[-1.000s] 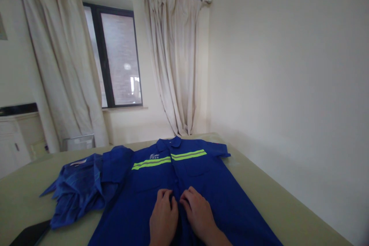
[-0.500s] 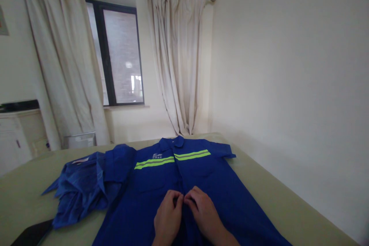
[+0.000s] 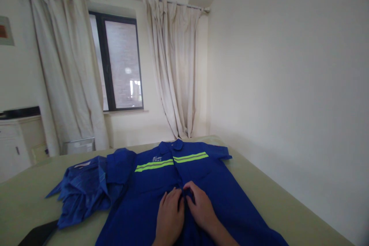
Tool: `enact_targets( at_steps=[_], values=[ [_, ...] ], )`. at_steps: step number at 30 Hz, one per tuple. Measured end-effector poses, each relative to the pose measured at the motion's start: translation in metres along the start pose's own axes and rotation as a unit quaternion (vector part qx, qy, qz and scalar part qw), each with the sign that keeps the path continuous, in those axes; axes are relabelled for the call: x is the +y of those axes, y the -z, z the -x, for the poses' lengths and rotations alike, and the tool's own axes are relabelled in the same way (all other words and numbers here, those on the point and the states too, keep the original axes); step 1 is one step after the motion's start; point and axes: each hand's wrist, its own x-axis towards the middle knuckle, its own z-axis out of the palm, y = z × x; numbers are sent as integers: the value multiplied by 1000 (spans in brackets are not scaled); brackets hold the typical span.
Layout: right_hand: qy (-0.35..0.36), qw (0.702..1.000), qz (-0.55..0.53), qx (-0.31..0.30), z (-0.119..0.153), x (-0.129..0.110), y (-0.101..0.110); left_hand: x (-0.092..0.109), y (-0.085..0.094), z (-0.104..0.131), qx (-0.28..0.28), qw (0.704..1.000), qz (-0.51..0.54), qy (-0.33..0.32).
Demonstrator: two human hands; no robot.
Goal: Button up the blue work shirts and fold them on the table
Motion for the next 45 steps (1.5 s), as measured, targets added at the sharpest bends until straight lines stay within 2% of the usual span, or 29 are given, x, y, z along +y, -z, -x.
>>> enact_targets(
  at_steps=[3,6,9,13,15,18,21,23,27,33,39,45],
  values=[
    [-37,998,55,-7,-5,-5,1,10,5,5,-46,996,-56,-42],
    [-80,988,129,-30,-15,-11,1,17,8,13,-54,996,-69,-33],
    [-76,980,179,-40,-24,-15,-1,20,9,27,-49,997,-65,-16],
    [-72,977,199,-21,-23,-13,-7,21,16,41,-53,996,-75,-19],
    [-69,978,198,-8,-20,-12,-9,22,24,36,-55,996,-76,-8],
    [-77,979,189,-2,-17,-10,-8,22,31,10,-43,997,-52,35],
    [-78,981,179,-7,-15,-8,-6,18,28,-20,-25,995,-25,89],
    [-69,982,174,-10,-14,-8,-6,13,23,-31,-11,992,-8,122],
    [-67,984,161,-30,-13,-10,-8,3,14,-31,15,986,51,157],
    [-51,978,196,-51,-19,-13,-11,-7,13,-32,12,981,125,147],
    [-29,978,196,-60,-21,-8,-12,-8,15,-40,-8,981,107,165],
    [-20,980,190,-60,-22,-7,-10,-3,16,-37,-11,981,95,172]
  ],
)
